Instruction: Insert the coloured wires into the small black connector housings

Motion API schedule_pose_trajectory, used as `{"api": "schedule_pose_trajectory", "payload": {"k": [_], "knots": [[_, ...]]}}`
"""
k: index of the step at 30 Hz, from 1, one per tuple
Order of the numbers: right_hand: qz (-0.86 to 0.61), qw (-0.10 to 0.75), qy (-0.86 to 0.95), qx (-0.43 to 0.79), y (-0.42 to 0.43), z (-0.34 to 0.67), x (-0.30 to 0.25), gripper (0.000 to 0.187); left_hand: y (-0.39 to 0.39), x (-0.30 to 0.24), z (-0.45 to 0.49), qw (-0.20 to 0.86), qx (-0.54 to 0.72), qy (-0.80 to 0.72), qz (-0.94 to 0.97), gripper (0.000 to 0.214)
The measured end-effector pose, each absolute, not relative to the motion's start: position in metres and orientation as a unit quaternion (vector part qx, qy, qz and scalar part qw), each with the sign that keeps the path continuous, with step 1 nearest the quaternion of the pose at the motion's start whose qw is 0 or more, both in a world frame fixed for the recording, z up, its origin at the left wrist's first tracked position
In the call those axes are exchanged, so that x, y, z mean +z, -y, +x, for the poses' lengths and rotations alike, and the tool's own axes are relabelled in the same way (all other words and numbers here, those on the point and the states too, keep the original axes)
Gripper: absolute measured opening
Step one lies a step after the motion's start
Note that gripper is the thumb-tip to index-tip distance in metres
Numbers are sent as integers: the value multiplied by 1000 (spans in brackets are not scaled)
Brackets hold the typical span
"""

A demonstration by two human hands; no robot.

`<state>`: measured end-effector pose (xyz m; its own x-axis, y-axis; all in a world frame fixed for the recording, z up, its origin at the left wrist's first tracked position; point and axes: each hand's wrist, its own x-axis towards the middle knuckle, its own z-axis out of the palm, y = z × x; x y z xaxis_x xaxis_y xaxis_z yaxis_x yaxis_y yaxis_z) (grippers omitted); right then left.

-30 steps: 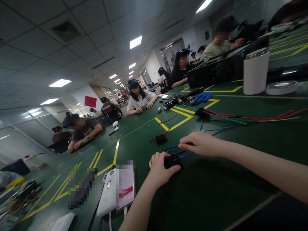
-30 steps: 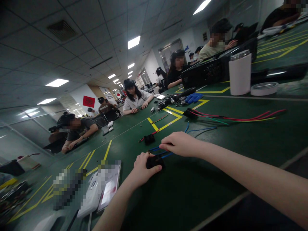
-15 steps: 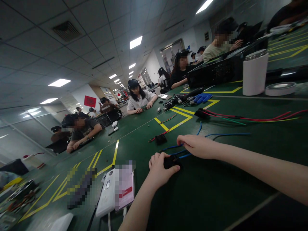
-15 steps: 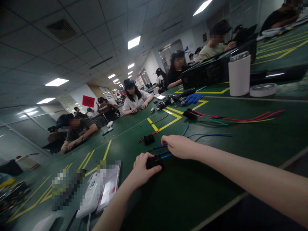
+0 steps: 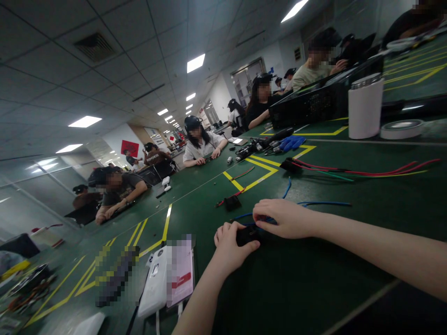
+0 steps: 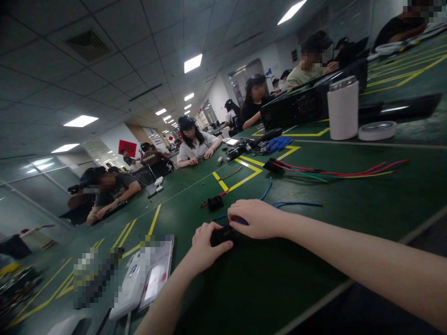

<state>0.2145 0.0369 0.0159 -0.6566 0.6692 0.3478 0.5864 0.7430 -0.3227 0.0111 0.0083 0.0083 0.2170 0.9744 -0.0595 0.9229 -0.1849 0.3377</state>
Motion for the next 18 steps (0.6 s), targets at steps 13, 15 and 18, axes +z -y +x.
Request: {"api": "schedule_pose_trajectory", "payload": {"k": [13, 15, 18], "knots": [[-350, 146, 922, -84, -27, 214, 14, 25, -10, 5, 7, 152, 77, -622, 765, 44], [-338, 146, 923, -116, -27, 212, 13, 22, -11, 5, 8, 150, 77, -621, 766, 43], [-341, 124, 924, -123, -28, 212, 13, 22, -11, 5, 8, 151, 79, -620, 766, 43]]}}
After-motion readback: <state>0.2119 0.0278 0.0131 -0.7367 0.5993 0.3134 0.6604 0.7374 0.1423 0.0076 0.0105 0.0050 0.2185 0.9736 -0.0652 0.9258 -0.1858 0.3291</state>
